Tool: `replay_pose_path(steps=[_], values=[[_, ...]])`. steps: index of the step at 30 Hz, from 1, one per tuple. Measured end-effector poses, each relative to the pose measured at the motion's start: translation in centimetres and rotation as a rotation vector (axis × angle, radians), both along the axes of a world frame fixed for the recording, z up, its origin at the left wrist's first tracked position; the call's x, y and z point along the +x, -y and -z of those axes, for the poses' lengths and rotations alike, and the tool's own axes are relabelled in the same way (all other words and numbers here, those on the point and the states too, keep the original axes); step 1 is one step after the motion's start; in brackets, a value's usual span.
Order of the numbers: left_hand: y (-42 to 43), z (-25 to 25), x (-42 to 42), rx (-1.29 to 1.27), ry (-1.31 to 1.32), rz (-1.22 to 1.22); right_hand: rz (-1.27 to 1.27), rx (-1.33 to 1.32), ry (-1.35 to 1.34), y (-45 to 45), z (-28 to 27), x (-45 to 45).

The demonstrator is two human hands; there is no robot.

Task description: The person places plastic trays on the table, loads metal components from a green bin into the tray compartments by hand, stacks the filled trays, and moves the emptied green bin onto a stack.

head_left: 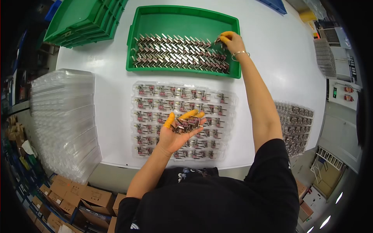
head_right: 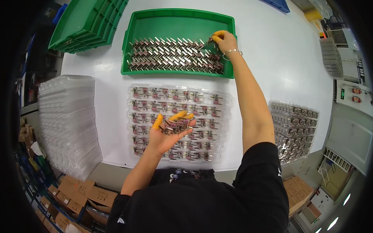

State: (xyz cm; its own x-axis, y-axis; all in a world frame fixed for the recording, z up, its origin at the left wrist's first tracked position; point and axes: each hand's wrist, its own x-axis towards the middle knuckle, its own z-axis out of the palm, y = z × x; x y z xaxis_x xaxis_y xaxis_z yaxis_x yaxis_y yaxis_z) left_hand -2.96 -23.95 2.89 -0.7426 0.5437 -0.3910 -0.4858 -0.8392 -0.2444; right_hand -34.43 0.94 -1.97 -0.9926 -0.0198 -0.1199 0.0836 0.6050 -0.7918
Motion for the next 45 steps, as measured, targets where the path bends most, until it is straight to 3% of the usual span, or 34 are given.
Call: replay_pose_path(steps=[2, 6, 9, 14, 19, 24, 30, 34, 37, 40, 45], values=[[-0.1, -0.1, 0.3, 0.012, 0.035, 0.008, 0.103, -0.065, -0.064, 0.1, -3.2, 3.0], [-0.5, -0.2, 0.6, 0.03, 0.089, 0.027, -0.16, -0.041, 0.099, -0.4, -8.6, 11.7], [-1.0, -0.3, 1.0, 0.037, 0.165, 0.042, -0.405, 0.457, 0.012, -0.6, -7.4, 16.7], [-1.8, -0.4, 1.9, 0.049, 0.071, 0.08, -0.488, 0.738, -0.165, 0.9, -3.9, 19.8], [-2.0, -0.5, 2.4, 0.086, 0.051, 0.065, -0.35, 0.471, -0.033, -0.3, -5.7, 19.7], [-2.5, 0.0, 2.8, 0.148, 0.114, 0.037, -0.424, 0.627, -0.074, -5.3, -5.7, 20.9], [-3.3, -0.6, 2.8, 0.052, 0.16, 0.099, -0.455, 0.627, -0.039, -4.6, -4.9, 22.3], [-3.3, -0.6, 2.9, 0.086, 0.095, 0.108, -0.363, 0.457, -0.08, -5.8, -5.2, 23.2], [-3.6, -0.3, 2.8, 0.065, 0.104, 0.113, -0.435, 0.517, -0.004, -5.3, -5.0, 25.4], [-3.8, 0.1, 2.9, 0.039, 0.118, 0.112, -0.53, 0.494, -0.16, -5.0, -3.7, 26.9], [-4.2, 0.5, 3.1, 0.116, 0.089, 0.096, -0.346, 0.334, -0.252, -4.0, -5.4, 27.8]])
